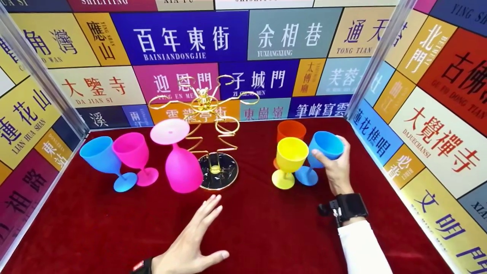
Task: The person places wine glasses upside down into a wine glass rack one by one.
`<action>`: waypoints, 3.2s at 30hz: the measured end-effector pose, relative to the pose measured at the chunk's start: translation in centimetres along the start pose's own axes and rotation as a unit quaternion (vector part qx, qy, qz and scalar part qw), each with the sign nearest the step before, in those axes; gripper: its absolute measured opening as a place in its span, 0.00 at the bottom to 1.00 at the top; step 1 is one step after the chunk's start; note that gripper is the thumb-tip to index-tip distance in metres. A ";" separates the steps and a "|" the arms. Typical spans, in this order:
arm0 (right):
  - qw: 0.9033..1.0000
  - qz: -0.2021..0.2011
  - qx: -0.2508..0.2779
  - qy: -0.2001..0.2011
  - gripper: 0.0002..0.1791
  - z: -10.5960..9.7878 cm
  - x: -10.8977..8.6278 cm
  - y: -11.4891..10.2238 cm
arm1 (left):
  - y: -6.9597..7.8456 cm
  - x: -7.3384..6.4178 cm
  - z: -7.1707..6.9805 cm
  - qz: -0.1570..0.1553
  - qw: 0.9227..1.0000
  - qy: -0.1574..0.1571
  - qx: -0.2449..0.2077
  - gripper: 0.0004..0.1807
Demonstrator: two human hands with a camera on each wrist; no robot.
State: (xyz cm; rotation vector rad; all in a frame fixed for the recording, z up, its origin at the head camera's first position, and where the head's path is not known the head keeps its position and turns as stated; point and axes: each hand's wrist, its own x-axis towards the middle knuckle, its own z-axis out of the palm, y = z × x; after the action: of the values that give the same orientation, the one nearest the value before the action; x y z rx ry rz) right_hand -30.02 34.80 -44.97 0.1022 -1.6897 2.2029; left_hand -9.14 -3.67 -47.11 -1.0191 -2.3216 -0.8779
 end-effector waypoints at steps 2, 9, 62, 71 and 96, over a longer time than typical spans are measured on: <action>1.000 -0.001 -0.015 0.010 0.38 -0.1 -0.3 -0.9 | -0.1 0.0 -0.1 0.003 1.000 0.004 0.001 0.50; 0.999 -0.015 -0.035 0.028 0.39 -0.2 -1.7 -4.3 | -0.1 0.1 -0.4 0.015 0.999 0.033 -0.001 0.49; 0.973 -0.073 -0.077 -0.206 0.42 13.2 -12.3 -12.2 | 0.0 0.6 -2.2 -0.094 0.985 0.098 -0.109 0.50; 0.965 -0.076 -0.096 -0.233 0.41 14.7 -13.6 -12.1 | 0.1 0.7 -2.3 -0.109 0.983 0.096 -0.112 0.50; 0.930 -0.106 -0.075 -0.343 0.44 18.9 -16.1 -10.1 | -0.3 1.1 -1.7 -0.126 0.981 0.077 -0.126 0.45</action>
State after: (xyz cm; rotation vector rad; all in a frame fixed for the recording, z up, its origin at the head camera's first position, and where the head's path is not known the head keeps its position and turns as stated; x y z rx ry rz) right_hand -14.72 15.33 -34.75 1.0697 -2.0525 1.9785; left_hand -9.83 -4.54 -45.35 -0.7287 -2.2779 -1.3293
